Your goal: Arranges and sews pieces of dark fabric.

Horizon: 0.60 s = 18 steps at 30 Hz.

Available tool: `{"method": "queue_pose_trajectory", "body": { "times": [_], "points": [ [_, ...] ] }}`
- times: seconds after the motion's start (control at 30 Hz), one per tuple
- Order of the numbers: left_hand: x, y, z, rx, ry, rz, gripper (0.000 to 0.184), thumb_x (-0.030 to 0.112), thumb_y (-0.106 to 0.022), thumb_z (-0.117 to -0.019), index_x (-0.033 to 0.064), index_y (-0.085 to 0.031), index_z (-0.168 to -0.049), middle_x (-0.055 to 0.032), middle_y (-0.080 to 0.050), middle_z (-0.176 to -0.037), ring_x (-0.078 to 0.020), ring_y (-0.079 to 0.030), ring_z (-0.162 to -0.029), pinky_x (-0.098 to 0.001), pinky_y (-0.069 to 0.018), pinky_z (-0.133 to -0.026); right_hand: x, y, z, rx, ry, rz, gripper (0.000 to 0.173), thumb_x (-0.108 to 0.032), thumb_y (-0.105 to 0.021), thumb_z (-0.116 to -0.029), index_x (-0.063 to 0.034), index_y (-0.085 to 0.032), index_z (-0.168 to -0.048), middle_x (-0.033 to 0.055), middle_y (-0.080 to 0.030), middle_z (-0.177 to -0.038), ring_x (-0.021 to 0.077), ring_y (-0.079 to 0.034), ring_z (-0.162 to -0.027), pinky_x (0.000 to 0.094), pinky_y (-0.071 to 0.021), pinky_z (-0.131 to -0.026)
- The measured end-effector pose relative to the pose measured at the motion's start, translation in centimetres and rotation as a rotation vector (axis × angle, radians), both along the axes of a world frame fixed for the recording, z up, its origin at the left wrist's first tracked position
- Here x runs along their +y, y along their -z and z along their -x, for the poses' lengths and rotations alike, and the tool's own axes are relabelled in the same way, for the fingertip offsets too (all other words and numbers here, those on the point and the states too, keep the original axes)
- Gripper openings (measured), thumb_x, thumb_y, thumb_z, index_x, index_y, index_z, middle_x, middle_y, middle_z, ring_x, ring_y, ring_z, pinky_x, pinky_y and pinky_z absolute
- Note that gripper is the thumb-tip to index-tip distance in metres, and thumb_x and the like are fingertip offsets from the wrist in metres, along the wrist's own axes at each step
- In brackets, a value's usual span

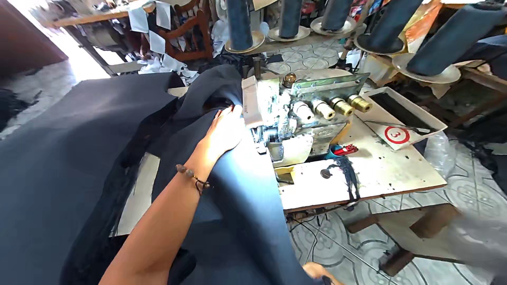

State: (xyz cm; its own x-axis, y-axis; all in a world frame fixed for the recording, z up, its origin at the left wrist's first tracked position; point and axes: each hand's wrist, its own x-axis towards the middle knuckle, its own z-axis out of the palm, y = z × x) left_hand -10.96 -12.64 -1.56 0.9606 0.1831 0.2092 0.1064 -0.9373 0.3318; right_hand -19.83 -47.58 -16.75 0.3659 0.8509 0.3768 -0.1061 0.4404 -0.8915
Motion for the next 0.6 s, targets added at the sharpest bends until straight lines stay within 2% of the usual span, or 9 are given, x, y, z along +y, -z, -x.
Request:
{"method": "queue_pose_trajectory", "body": {
  "times": [0.07, 0.17, 0.2, 0.27, 0.33, 0.4, 0.47, 0.53, 0.6],
  "points": [
    [2.2, 0.7, -3.2, 0.004, -0.021, -0.038, 0.04, 0.021, -0.042, -0.1082, -0.0034, -0.054, -0.137, -0.0272, -0.057, -0.14, -0.0411, -0.05, -0.138, -0.0587, -0.0344, -0.117, 0.9, 0.1, -0.3, 0.019, 0.113, 0.06, 0.019, -0.024, -0.055, -0.1052, -0.025, -0.069, -0.117, -0.0232, -0.069, -0.11, -0.0148, -0.059, -0.105, 0.0122, -0.0497, -0.093],
    [3.9, 0.8, -5.9, -0.019, -0.123, -0.032, 0.038, 0.023, -0.046, -0.1068, 0.0011, -0.055, -0.137, -0.0235, -0.064, -0.13, -0.0389, -0.059, -0.128, -0.0571, -0.0419, -0.111, 2.8, -0.1, -0.9, 0.065, 0.301, 0.194, 0.017, -0.029, -0.059, -0.1016, -0.0295, -0.072, -0.112, -0.0234, -0.072, -0.105, -0.0124, -0.063, -0.099, 0.0153, -0.0534, -0.09],
    [3.7, -0.2, -6.1, -0.006, -0.152, -0.002, 0.037, 0.021, -0.049, -0.1072, -0.0007, -0.054, -0.137, -0.0264, -0.063, -0.13, -0.0421, -0.059, -0.127, -0.0597, -0.0437, -0.107, 3.5, 0.0, -1.2, 0.071, 0.361, 0.219, 0.018, -0.03, -0.06, -0.1007, -0.0277, -0.073, -0.113, -0.0214, -0.073, -0.105, -0.0106, -0.064, -0.098, 0.0169, -0.0545, -0.09],
    [4.6, -0.5, -7.2, -0.087, -0.175, -0.063, 0.038, 0.019, -0.052, -0.1044, 0.0009, -0.056, -0.137, -0.0252, -0.06, -0.135, -0.0433, -0.058, -0.127, -0.061, -0.0479, -0.102, 5.3, 0.0, -1.8, 0.035, 0.471, 0.234, 0.021, -0.027, -0.059, -0.1003, -0.017, -0.072, -0.114, -0.016, -0.074, -0.103, -0.0084, -0.066, -0.098, 0.0183, -0.0553, -0.092],
    [4.4, -1.5, -6.7, -0.185, -0.166, -0.108, 0.037, 0.014, -0.054, -0.1021, -0.0022, -0.059, -0.135, -0.0291, -0.057, -0.137, -0.0497, -0.052, -0.13, -0.0655, -0.0444, -0.101, 6.8, -0.6, -2.3, 0.021, 0.555, 0.241, 0.019, -0.016, -0.057, -0.0986, -0.0069, -0.07, -0.109, -0.0122, -0.073, -0.098, -0.0078, -0.066, -0.094, 0.0177, -0.0552, -0.09],
    [1.7, -4.1, -3.0, -0.138, -0.179, -0.007, 0.042, 0.011, -0.054, -0.104, -0.0063, -0.051, -0.142, -0.0331, -0.048, -0.146, -0.0531, -0.042, -0.138, -0.067, -0.0356, -0.109, 7.7, -1.7, -2.5, 0.103, 0.604, 0.255, 0.014, -0.007, -0.055, -0.0958, -0.0055, -0.068, -0.102, -0.0109, -0.072, -0.091, -0.0061, -0.067, -0.089, 0.0188, -0.0563, -0.087],
    [-0.7, -4.1, 3.3, -0.105, -0.171, 0.051, 0.048, 0.022, -0.055, -0.1067, -0.0036, -0.045, -0.146, -0.0287, -0.047, -0.149, -0.0456, -0.048, -0.137, -0.0587, -0.0409, -0.112, 8.1, -2.7, -2.7, 0.161, 0.609, 0.246, 0.014, -0.006, -0.055, -0.0971, -0.0061, -0.067, -0.104, -0.0098, -0.073, -0.091, -0.0042, -0.068, -0.088, 0.02, -0.0574, -0.087],
    [-0.9, 0.3, 9.5, -0.203, -0.161, 0.056, 0.065, 0.04, -0.065, -0.099, -0.0066, -0.047, -0.141, -0.0303, -0.055, -0.137, -0.0459, -0.058, -0.124, -0.0618, -0.0496, -0.102, 8.0, -3.1, -3.4, 0.124, 0.569, 0.25, 0.017, -0.007, -0.056, -0.0989, -0.0021, -0.064, -0.113, -0.007, -0.073, -0.098, -0.0039, -0.068, -0.094, 0.0202, -0.0564, -0.092],
    [-2.0, 5.1, 16.6, -0.173, -0.232, 0.048, 0.082, 0.049, -0.076, -0.0848, -0.0103, -0.053, -0.137, -0.0347, -0.057, -0.134, -0.0526, -0.057, -0.123, -0.0691, -0.0472, -0.098, 7.7, -3.5, -4.4, 0.052, 0.488, 0.288, 0.02, -0.01, -0.056, -0.0996, 0.0004, -0.064, -0.115, -0.0047, -0.072, -0.101, -0.0039, -0.066, -0.097, 0.0198, -0.0553, -0.092]
  ]
}}
